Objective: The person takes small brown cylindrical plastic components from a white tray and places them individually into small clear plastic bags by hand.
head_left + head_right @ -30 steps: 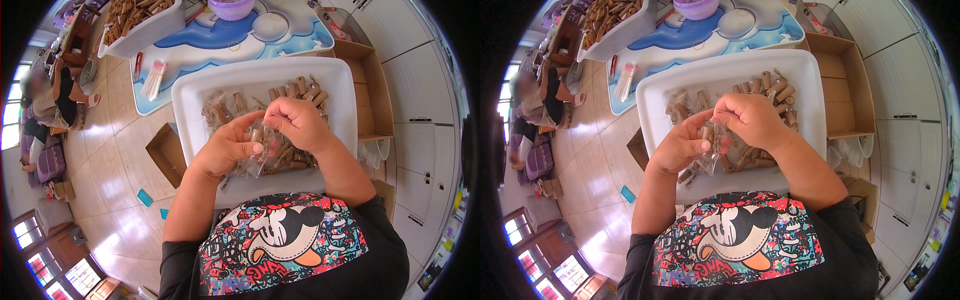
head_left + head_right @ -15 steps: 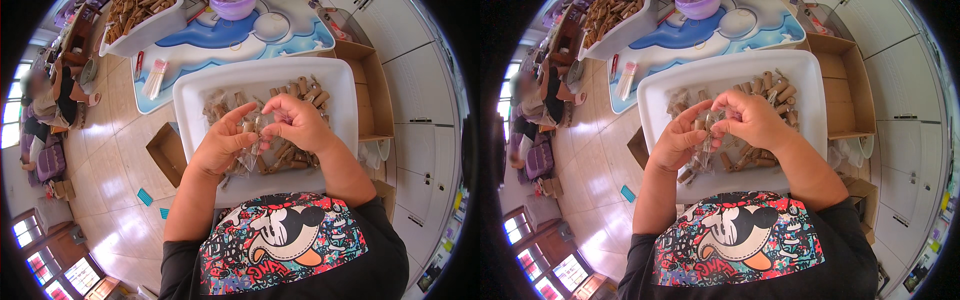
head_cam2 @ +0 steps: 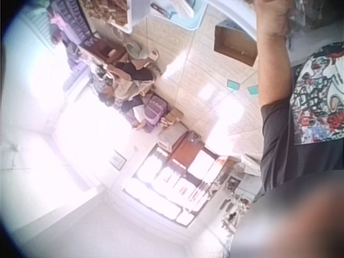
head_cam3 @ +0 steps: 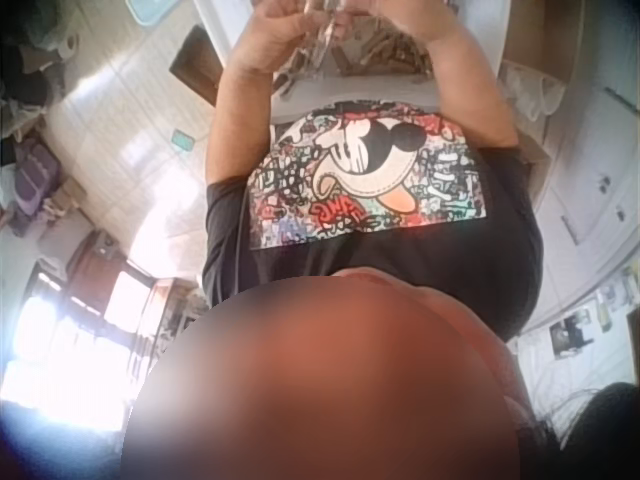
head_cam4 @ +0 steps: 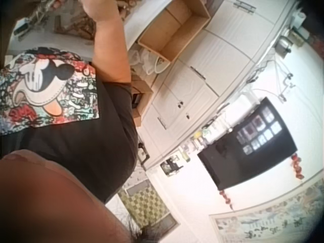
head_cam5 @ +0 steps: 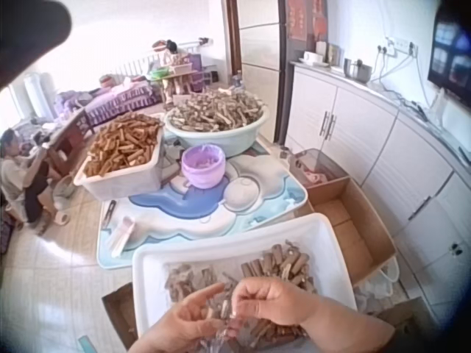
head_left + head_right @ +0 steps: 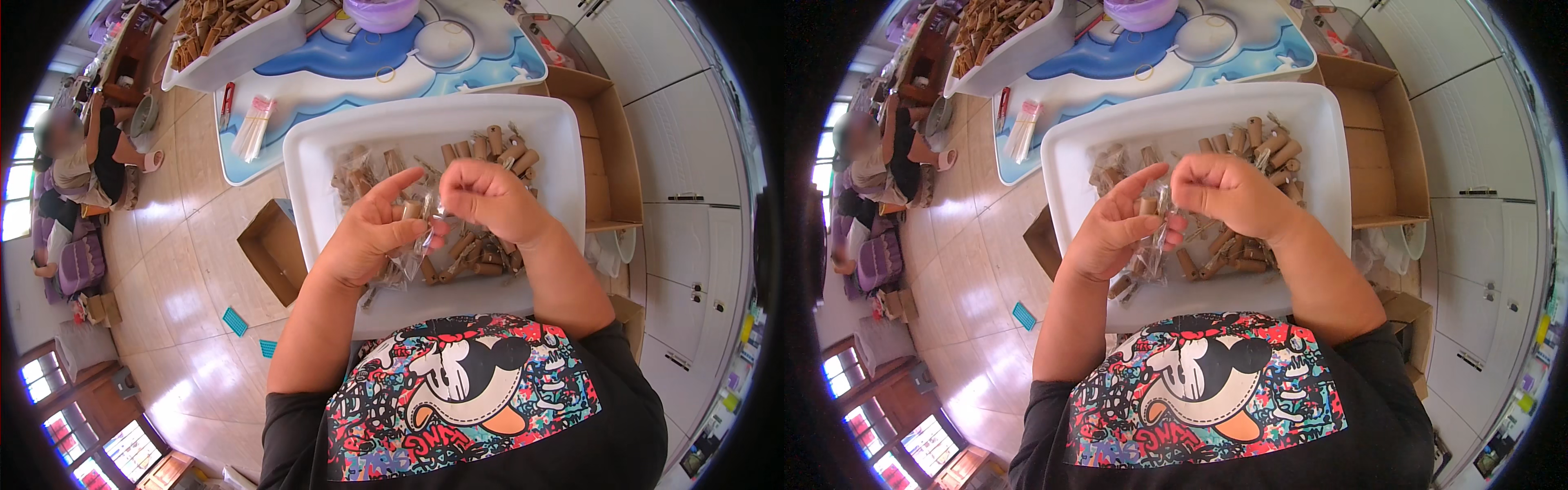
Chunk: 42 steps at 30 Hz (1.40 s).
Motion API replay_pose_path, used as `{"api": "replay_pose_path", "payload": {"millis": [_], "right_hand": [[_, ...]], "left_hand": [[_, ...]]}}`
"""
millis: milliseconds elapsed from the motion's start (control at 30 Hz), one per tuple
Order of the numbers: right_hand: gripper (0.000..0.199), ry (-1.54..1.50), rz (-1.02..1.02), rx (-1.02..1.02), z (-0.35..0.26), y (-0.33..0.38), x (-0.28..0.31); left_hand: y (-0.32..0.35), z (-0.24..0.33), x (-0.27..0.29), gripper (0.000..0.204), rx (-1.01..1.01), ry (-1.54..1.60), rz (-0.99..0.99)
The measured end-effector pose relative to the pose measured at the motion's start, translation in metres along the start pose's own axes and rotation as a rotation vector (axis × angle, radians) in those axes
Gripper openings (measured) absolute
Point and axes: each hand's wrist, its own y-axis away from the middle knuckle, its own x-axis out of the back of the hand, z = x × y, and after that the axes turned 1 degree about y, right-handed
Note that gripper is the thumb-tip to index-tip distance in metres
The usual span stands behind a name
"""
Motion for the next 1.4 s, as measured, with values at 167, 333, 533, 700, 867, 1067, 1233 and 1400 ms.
{"api": "replay_pose_path", "payload": {"millis": [167,333,533,700,867,1067,1233,1400], "right_hand": [[0.013,0.217,0.310,0.056,-0.004,-0.003,-0.010],[0.017,0.232,0.284,-0.014,0.001,-0.004,-0.011],[0.018,0.491,0.284,0.018,-0.003,-0.001,-0.005],[0.017,0.457,0.250,-0.037,-0.005,-0.001,-0.003],[0.014,0.400,0.227,-0.067,-0.005,-0.003,-0.005],[0.011,0.414,0.209,-0.080,-0.004,-0.002,-0.005],[0.010,0.315,0.334,-0.022,-0.003,-0.002,-0.002],[0.008,0.361,0.364,0.043,0.001,-0.002,-0.010]], "left_hand": [[0.001,-0.001,0.000,0.076,-0.053,-0.069,0.082],[0.000,-0.002,0.000,0.081,-0.050,-0.103,0.079],[0.000,-0.002,-0.002,0.085,-0.076,-0.183,0.079],[0.000,-0.002,-0.001,0.092,-0.072,-0.158,0.050],[0.001,-0.001,0.000,0.087,-0.072,-0.288,0.062],[-0.001,-0.001,-0.006,0.085,-0.075,-0.244,0.096],[0.000,-0.003,0.001,0.087,-0.082,-0.368,0.081],[0.000,-0.003,-0.001,0.087,-0.110,-0.332,0.087]]}}
